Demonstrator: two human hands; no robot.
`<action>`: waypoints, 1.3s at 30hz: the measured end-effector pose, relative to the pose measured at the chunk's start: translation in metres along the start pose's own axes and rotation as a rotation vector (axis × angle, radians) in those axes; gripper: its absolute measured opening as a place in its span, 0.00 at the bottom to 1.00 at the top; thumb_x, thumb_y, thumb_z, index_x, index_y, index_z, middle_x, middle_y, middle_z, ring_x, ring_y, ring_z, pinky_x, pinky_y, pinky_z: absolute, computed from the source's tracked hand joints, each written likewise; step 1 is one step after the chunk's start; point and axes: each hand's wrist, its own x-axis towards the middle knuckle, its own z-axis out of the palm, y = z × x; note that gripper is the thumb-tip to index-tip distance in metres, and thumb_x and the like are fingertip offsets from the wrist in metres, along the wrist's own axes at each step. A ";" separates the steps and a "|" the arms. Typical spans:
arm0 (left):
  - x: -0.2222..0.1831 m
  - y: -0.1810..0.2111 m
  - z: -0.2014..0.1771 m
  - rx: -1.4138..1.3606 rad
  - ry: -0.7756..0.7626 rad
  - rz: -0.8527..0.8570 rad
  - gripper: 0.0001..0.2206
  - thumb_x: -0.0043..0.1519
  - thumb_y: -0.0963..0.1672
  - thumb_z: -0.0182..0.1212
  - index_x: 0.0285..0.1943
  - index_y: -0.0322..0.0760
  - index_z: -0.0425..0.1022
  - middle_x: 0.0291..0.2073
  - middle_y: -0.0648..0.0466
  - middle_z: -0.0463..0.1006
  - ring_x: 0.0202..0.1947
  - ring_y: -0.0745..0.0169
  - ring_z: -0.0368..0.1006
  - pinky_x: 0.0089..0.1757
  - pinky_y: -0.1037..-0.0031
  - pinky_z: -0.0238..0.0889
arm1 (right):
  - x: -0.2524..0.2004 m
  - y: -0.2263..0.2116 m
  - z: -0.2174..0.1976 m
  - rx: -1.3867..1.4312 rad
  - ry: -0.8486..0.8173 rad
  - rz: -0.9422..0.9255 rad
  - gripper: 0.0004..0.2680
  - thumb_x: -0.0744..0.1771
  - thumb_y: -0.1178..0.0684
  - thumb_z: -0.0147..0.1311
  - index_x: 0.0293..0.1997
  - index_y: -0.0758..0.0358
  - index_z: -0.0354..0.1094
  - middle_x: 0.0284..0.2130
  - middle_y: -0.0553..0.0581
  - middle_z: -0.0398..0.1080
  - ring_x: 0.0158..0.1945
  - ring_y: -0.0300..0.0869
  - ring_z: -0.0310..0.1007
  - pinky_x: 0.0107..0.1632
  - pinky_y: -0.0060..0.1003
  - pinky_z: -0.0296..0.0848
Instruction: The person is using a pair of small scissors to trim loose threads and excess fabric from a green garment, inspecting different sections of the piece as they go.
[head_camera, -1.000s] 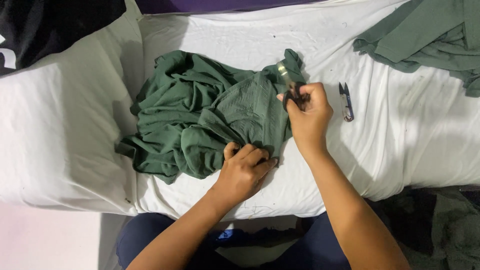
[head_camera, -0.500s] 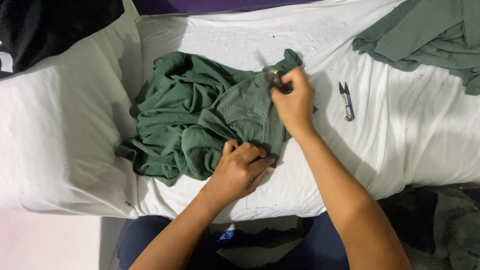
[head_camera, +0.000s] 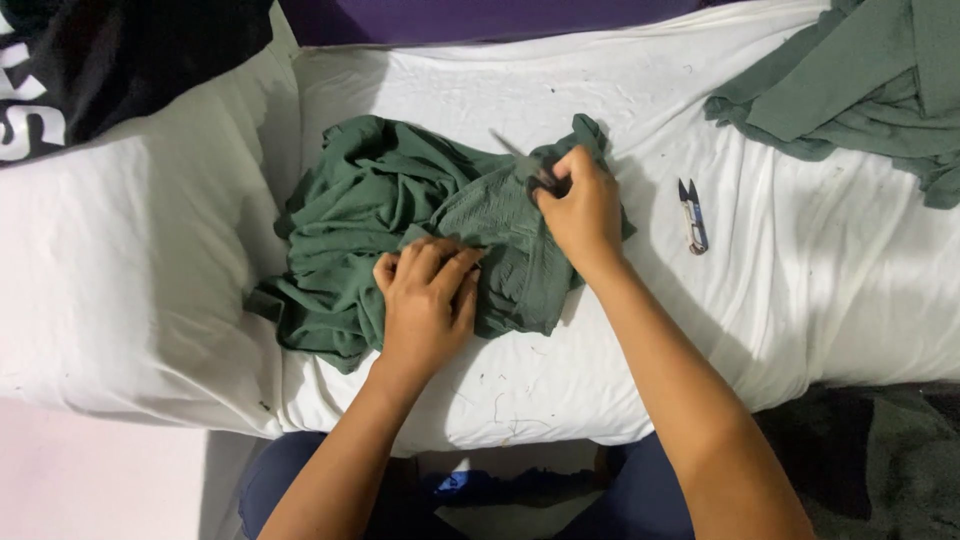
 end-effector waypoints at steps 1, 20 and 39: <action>0.001 0.000 -0.001 0.003 0.002 0.005 0.07 0.63 0.43 0.60 0.47 0.44 0.82 0.37 0.54 0.76 0.47 0.52 0.72 0.49 0.59 0.49 | 0.001 0.004 0.005 0.004 0.005 -0.002 0.14 0.58 0.55 0.71 0.36 0.59 0.65 0.31 0.60 0.78 0.38 0.54 0.81 0.39 0.45 0.80; -0.004 -0.024 -0.006 0.069 -0.125 -0.150 0.14 0.61 0.45 0.64 0.55 0.42 0.79 0.43 0.51 0.77 0.49 0.51 0.73 0.49 0.56 0.48 | -0.021 -0.027 -0.090 0.689 0.101 0.012 0.14 0.63 0.69 0.65 0.37 0.64 0.55 0.26 0.62 0.75 0.27 0.44 0.80 0.34 0.29 0.77; 0.009 -0.021 -0.007 0.111 -0.433 -0.260 0.31 0.57 0.48 0.63 0.73 0.50 0.64 0.67 0.45 0.66 0.64 0.42 0.58 0.50 0.53 0.43 | -0.048 -0.033 -0.046 0.362 -0.091 0.009 0.09 0.61 0.67 0.66 0.37 0.70 0.67 0.34 0.67 0.78 0.38 0.51 0.82 0.40 0.36 0.80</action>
